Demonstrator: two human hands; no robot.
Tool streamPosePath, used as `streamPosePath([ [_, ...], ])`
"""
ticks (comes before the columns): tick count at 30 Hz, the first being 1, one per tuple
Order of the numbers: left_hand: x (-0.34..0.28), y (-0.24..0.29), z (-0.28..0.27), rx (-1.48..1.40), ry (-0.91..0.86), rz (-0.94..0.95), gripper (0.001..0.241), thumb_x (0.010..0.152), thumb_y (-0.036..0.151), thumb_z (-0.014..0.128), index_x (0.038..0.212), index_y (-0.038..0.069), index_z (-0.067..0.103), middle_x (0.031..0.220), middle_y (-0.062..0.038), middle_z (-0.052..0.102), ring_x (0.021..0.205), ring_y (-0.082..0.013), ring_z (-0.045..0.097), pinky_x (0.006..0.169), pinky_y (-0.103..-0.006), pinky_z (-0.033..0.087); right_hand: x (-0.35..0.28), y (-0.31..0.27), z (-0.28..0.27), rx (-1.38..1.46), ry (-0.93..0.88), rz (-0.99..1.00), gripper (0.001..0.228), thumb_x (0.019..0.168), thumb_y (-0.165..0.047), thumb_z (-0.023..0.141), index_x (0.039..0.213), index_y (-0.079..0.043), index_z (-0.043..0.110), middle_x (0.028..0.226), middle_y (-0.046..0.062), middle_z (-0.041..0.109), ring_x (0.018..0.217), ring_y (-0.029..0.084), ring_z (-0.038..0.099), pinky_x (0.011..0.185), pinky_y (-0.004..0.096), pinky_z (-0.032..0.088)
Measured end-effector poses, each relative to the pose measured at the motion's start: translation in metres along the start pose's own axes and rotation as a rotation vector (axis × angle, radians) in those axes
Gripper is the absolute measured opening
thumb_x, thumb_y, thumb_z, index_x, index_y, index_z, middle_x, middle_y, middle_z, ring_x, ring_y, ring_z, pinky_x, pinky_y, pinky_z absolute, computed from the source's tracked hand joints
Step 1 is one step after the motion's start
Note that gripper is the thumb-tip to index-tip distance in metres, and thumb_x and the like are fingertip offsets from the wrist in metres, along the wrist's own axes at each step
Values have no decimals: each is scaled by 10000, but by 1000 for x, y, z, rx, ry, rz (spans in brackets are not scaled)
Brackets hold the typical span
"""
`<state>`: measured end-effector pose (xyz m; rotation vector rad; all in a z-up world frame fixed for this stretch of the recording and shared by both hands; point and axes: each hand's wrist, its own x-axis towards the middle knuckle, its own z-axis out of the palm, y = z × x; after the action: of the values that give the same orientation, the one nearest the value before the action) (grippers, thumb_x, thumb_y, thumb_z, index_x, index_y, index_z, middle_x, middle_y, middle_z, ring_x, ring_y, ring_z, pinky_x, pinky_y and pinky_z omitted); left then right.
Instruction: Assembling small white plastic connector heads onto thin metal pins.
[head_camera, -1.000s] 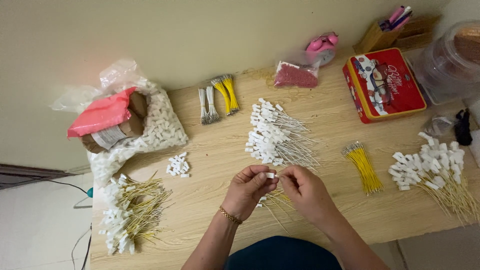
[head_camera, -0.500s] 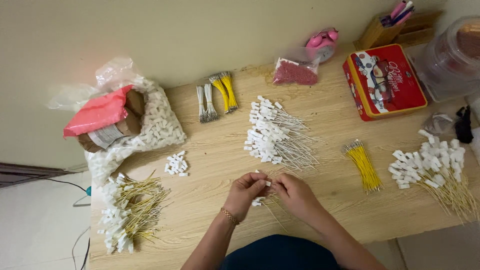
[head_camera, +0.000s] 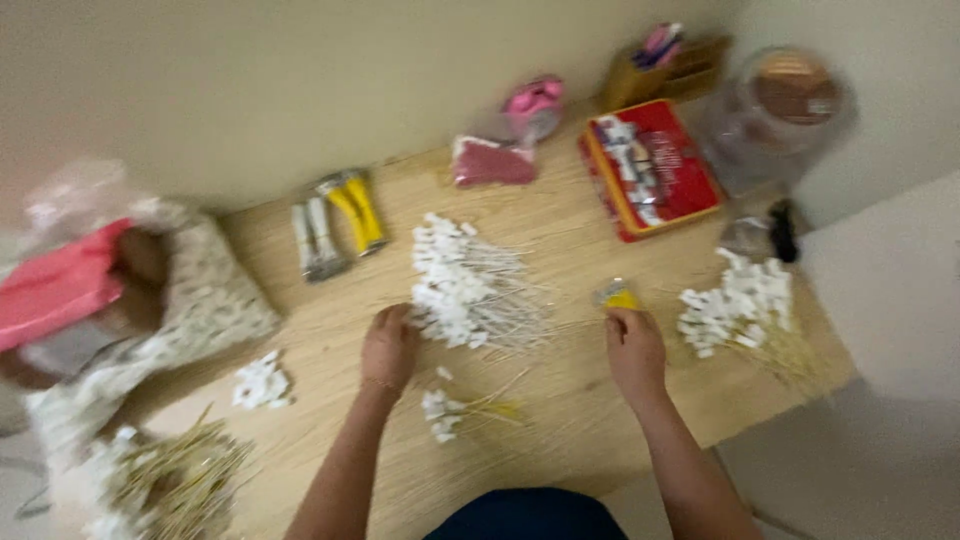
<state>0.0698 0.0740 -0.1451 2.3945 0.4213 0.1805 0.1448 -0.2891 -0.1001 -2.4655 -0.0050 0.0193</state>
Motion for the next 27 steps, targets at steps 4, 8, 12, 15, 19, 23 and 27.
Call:
streamPosePath([
  [4, 19, -35, 35, 223, -28, 46, 360, 869, 189, 695, 1229, 191, 717, 1151, -101, 702, 1065, -347, 706, 942, -444, 590, 29, 72, 6, -194, 76, 163, 273, 1021, -272, 621, 1200, -85, 705, 1119, 156, 673, 1059, 353, 698, 888, 470, 585],
  [8, 23, -44, 42, 255, -92, -64, 331, 851, 276, 747, 1178, 321, 727, 1141, 10, 685, 1068, -271, 703, 936, -401, 601, 54, 118, 38, -316, -23, 296, 398, 1003, -447, 611, 1285, -175, 683, 1185, 115, 678, 1122, 343, 699, 919, 500, 581],
  [12, 16, -32, 26, 146, -104, -113, 308, 817, 268, 771, 1124, 300, 770, 1112, -31, 678, 1036, -281, 719, 885, -397, 615, 72, 127, 56, -431, -69, 321, 453, 1008, -533, 562, 1249, -177, 708, 1146, 155, 716, 1104, 382, 708, 891, 521, 586],
  [15, 12, -49, 31, 119, -55, -124, 285, 799, 319, 818, 1077, 266, 790, 1073, -11, 680, 989, -242, 732, 855, -366, 619, 70, 116, 53, -434, 4, 204, 385, 957, -484, 632, 1076, -146, 771, 947, 139, 761, 956, 373, 747, 806, 510, 607],
  [19, -7, -1, -13, 24, 40, -128, 289, 787, 247, 855, 1072, 259, 803, 1026, -1, 700, 966, -199, 741, 833, -307, 612, 77, 99, 36, -444, 1, 141, 321, 936, -380, 643, 947, -73, 738, 880, 193, 731, 893, 416, 737, 754, 526, 607],
  [23, -27, 56, -64, -237, -2, -284, 294, 912, 184, 738, 1190, 89, 760, 853, -29, 750, 672, -114, 616, 604, -249, 507, 63, 67, 3, -96, 23, 148, 244, 925, -212, 678, 1039, -6, 745, 924, 145, 755, 776, 312, 690, 707, 407, 540],
  [27, -45, 66, -78, -470, 101, -245, 307, 900, 68, 714, 1205, 31, 729, 1009, -89, 814, 906, -153, 767, 794, -249, 616, 60, 69, -5, -14, 46, 170, 210, 969, -208, 669, 1104, -55, 719, 997, 100, 758, 849, 265, 698, 765, 372, 540],
])
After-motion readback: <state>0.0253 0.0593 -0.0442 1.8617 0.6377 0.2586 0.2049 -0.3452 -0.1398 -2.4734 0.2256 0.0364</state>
